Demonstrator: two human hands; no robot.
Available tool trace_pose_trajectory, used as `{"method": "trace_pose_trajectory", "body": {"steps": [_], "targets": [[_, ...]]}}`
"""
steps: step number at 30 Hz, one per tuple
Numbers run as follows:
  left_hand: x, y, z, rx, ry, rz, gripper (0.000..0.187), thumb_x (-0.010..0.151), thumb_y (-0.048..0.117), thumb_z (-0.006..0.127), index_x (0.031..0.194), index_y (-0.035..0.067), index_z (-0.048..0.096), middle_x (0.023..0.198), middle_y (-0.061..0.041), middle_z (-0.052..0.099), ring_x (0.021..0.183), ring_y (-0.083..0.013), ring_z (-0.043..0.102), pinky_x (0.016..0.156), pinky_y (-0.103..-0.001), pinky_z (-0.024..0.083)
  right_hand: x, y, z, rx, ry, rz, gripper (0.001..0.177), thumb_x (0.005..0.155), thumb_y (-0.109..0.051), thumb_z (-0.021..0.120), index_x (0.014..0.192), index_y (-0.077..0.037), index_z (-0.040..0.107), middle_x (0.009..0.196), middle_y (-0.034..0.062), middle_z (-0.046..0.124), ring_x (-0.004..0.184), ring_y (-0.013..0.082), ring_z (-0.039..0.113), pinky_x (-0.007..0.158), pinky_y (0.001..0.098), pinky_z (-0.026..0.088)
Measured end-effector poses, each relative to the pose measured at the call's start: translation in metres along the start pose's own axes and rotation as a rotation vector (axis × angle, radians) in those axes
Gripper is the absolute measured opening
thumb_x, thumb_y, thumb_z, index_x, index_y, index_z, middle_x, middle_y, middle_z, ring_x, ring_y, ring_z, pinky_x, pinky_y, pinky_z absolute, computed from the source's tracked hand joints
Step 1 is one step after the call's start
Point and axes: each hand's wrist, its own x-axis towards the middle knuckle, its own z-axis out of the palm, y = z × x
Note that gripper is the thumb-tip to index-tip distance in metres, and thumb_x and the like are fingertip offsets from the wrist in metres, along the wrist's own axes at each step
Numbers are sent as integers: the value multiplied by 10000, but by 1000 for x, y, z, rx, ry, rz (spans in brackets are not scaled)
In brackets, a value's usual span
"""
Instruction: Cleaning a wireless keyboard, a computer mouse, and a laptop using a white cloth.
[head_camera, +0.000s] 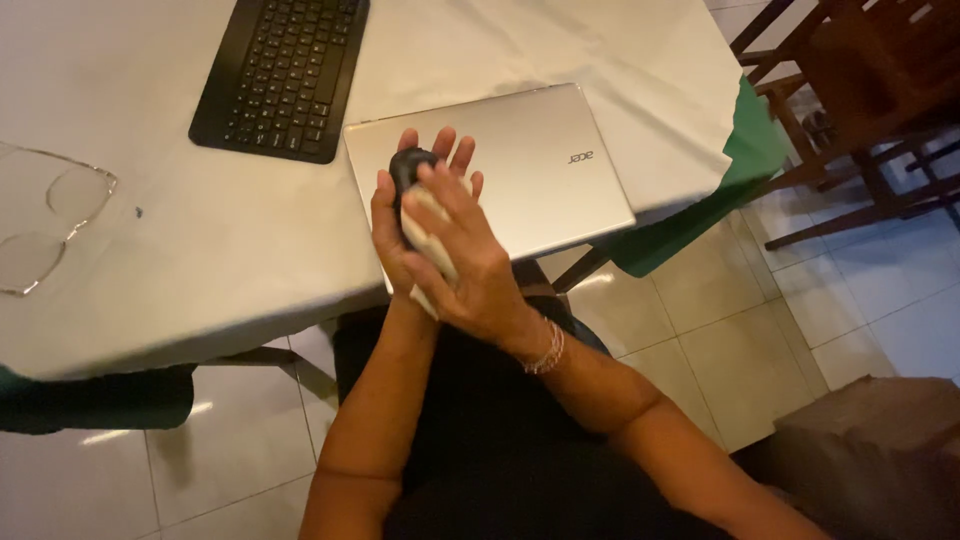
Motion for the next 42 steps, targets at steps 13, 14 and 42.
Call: {"method": "trace_pose_trajectory", "body": {"steps": [13, 14, 42], "targets": [[0, 0, 11, 115, 18, -13, 575, 1079, 476, 469, 1548, 149, 402, 1536, -154, 483, 1474, -347, 450, 1225, -494, 412, -23, 8, -9, 43, -1, -9, 456, 971, 37, 681, 1414, -34, 603, 1590, 210, 483, 1564, 386, 420, 1316, 471, 373], [-1, -1, 10, 111, 16, -14, 569, 1088, 469, 458, 1552, 145, 402, 1535, -157, 483, 1470, -354, 447, 1225, -496, 404, -17, 9, -10, 55, -2, -7, 441, 987, 37, 661, 1418, -33, 603, 1588, 205, 487, 1566, 382, 419, 1318, 470, 367], [1, 0, 5, 92, 25, -13, 525, 1098, 446, 421, 1513, 125, 419, 1500, -163, 484, 1409, -393, 475, 1182, -522, 444, 3, 9, -8, 10, -30, -10, 461, 934, 9, 633, 1395, 9, 608, 1580, 234, 485, 1545, 407, 436, 1290, 472, 380]]}}
